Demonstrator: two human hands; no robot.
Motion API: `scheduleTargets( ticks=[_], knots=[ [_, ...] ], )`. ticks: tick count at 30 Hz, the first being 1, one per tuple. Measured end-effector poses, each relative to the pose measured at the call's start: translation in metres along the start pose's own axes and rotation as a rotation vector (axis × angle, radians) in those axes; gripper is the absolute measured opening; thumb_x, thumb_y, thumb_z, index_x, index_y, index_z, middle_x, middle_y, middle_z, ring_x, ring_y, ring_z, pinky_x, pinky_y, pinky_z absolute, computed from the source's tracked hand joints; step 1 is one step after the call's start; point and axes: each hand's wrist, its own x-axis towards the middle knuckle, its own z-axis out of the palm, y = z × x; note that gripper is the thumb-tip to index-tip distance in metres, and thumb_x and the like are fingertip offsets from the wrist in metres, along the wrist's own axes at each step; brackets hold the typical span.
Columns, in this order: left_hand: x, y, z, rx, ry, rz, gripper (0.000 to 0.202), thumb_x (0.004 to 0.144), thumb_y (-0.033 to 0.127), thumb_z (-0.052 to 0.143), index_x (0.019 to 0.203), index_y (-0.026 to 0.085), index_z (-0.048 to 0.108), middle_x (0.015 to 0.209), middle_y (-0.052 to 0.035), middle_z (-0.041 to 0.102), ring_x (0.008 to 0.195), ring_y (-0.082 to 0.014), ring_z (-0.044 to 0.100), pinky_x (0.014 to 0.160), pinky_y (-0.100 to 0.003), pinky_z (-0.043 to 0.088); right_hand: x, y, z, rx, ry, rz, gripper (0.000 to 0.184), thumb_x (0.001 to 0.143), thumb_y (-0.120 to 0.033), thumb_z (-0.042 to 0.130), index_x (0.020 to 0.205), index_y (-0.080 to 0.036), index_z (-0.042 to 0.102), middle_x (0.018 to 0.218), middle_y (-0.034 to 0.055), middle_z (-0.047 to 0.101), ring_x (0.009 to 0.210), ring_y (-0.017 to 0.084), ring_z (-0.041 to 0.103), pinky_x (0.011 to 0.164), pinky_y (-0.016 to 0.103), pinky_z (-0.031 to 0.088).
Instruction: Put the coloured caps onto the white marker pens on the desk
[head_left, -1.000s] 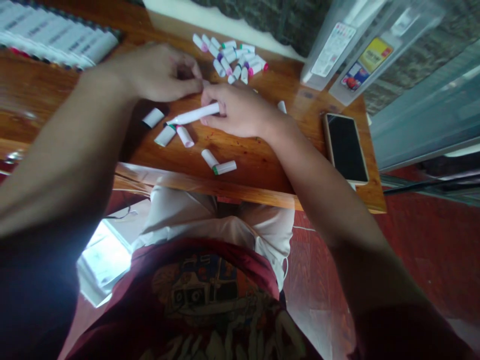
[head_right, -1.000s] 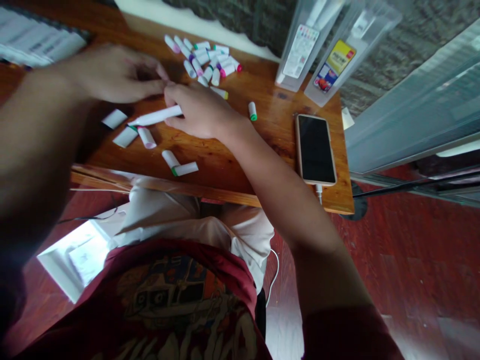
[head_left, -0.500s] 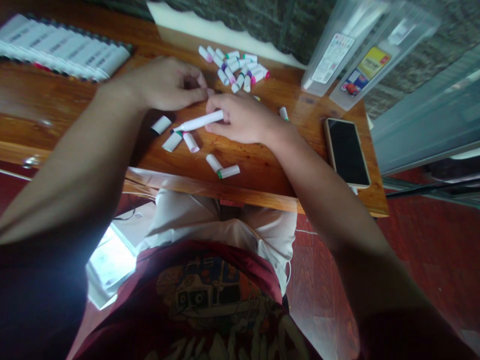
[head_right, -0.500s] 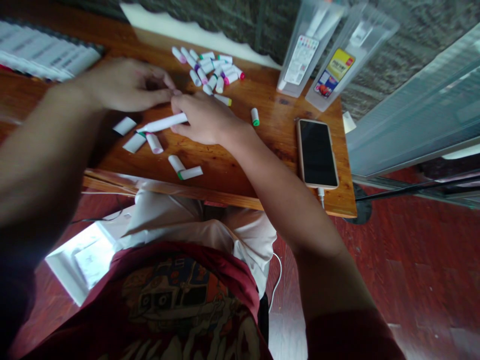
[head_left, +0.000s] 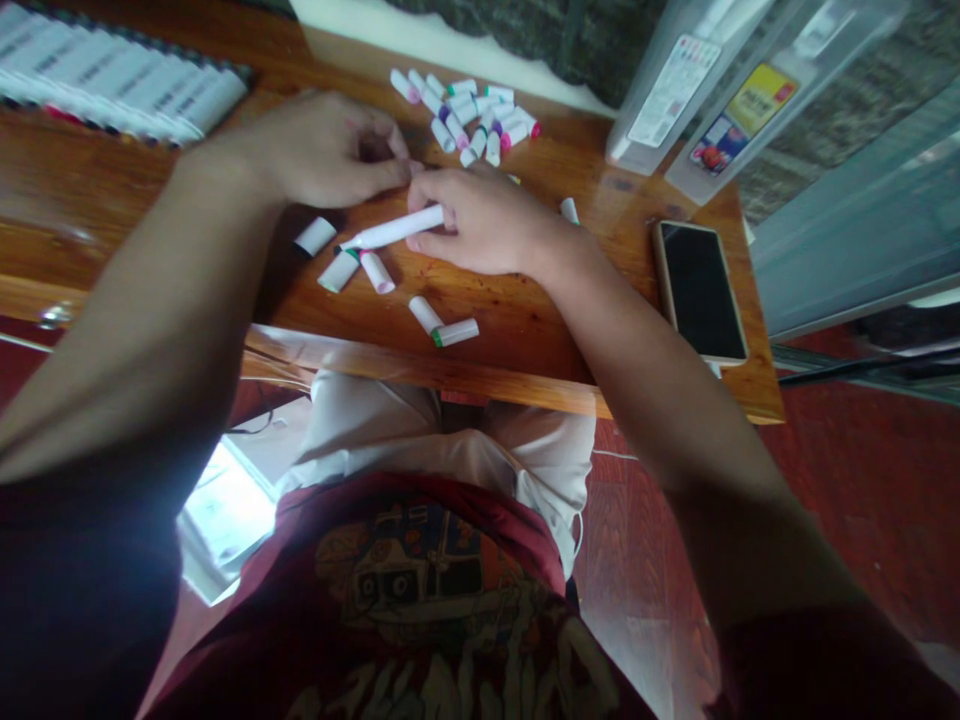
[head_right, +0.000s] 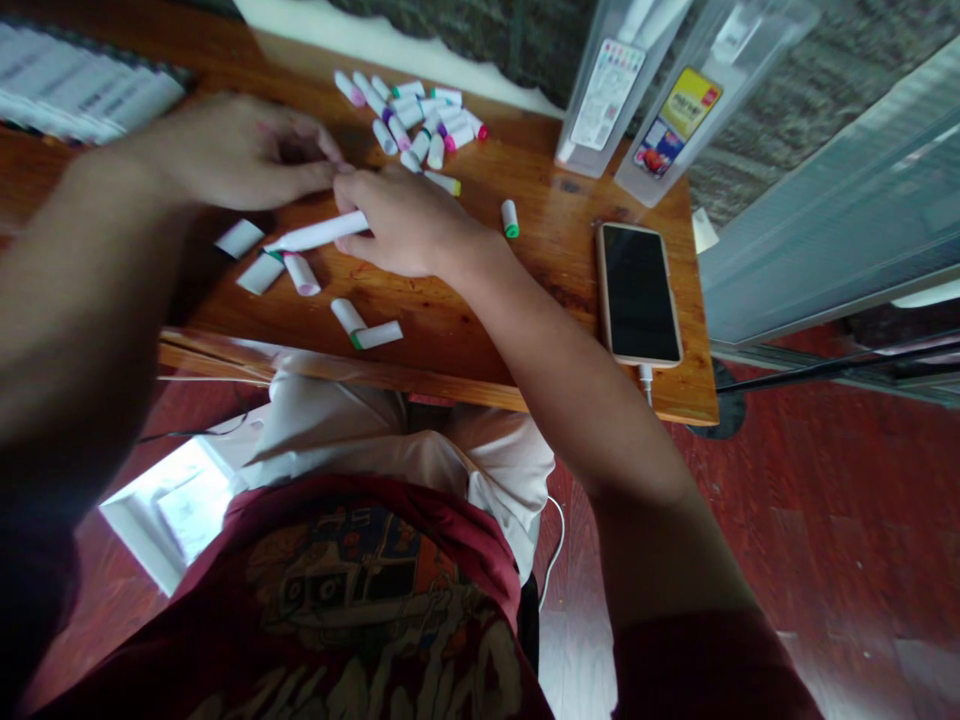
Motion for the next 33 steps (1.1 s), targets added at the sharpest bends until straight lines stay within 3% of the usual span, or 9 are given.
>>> scheduleTargets(
  ticks=[5, 12, 19, 23, 28, 33],
  knots=[
    [-0.004, 0.0, -0.001, 0.019, 0.006, 0.031, 0.042, 0.093, 0.042, 0.046, 0.116, 0.015, 0.068, 0.089, -0.0001, 0.063, 0.077, -0.0074, 0.055, 0.088, -0.023, 0.045, -0.005, -0.003, -0.004, 0.013, -0.027, -0.02, 0.035, 0.094, -0.037, 0.059, 0.12, -0.015, 0.066, 0.101, 0.0044, 0.069, 0.093, 0.014, 0.059, 0.093, 0.029, 0.044],
    [-0.013, 0.003, -0.005, 0.004, -0.002, 0.048, 0.058, 0.088, 0.052, 0.039, 0.118, 0.011, 0.066, 0.088, -0.0005, 0.056, 0.101, -0.0234, 0.067, 0.097, -0.042, 0.047, -0.005, -0.001, -0.005, 0.008, -0.044, -0.029, 0.041, 0.094, -0.036, 0.058, 0.126, -0.013, 0.065, 0.111, 0.0055, 0.068, 0.103, 0.018, 0.062, 0.103, 0.035, 0.042],
    [-0.02, 0.009, -0.003, -0.001, -0.001, 0.037, 0.065, 0.089, 0.058, 0.036, 0.12, 0.009, 0.065, 0.088, -0.0007, 0.054, 0.107, -0.0305, 0.066, 0.095, -0.046, 0.046, -0.001, 0.0, -0.005, -0.029, -0.051, -0.045, 0.046, 0.095, -0.04, 0.057, 0.131, -0.011, 0.061, 0.126, 0.0042, 0.064, 0.125, 0.021, 0.055, 0.111, 0.035, 0.035],
    [-0.02, 0.006, -0.001, -0.002, 0.029, 0.08, 0.064, 0.089, 0.057, 0.035, 0.116, 0.008, 0.066, 0.086, -0.0009, 0.054, 0.103, -0.026, 0.068, 0.097, -0.046, 0.048, -0.004, -0.004, -0.006, -0.027, -0.051, -0.039, 0.042, 0.096, -0.037, 0.058, 0.129, -0.011, 0.064, 0.125, 0.0066, 0.066, 0.122, 0.023, 0.059, 0.109, 0.038, 0.041],
    [-0.019, 0.004, 0.0, -0.031, 0.047, 0.047, 0.048, 0.092, 0.047, 0.044, 0.114, 0.013, 0.069, 0.082, 0.0011, 0.056, 0.09, -0.0168, 0.067, 0.098, -0.044, 0.05, -0.006, -0.003, -0.006, 0.002, -0.026, -0.057, 0.039, 0.094, -0.035, 0.06, 0.125, -0.011, 0.066, 0.117, 0.0093, 0.069, 0.11, 0.024, 0.064, 0.104, 0.04, 0.045],
    [-0.015, 0.003, 0.006, -0.076, 0.081, 0.073, 0.032, 0.092, 0.031, 0.052, 0.11, 0.012, 0.071, 0.081, 0.0009, 0.061, 0.069, -0.0062, 0.054, 0.086, -0.028, 0.049, -0.006, -0.002, -0.003, 0.015, -0.008, -0.057, 0.037, 0.093, -0.035, 0.06, 0.122, -0.012, 0.067, 0.109, 0.0087, 0.07, 0.106, 0.022, 0.063, 0.098, 0.036, 0.044]
  ],
)
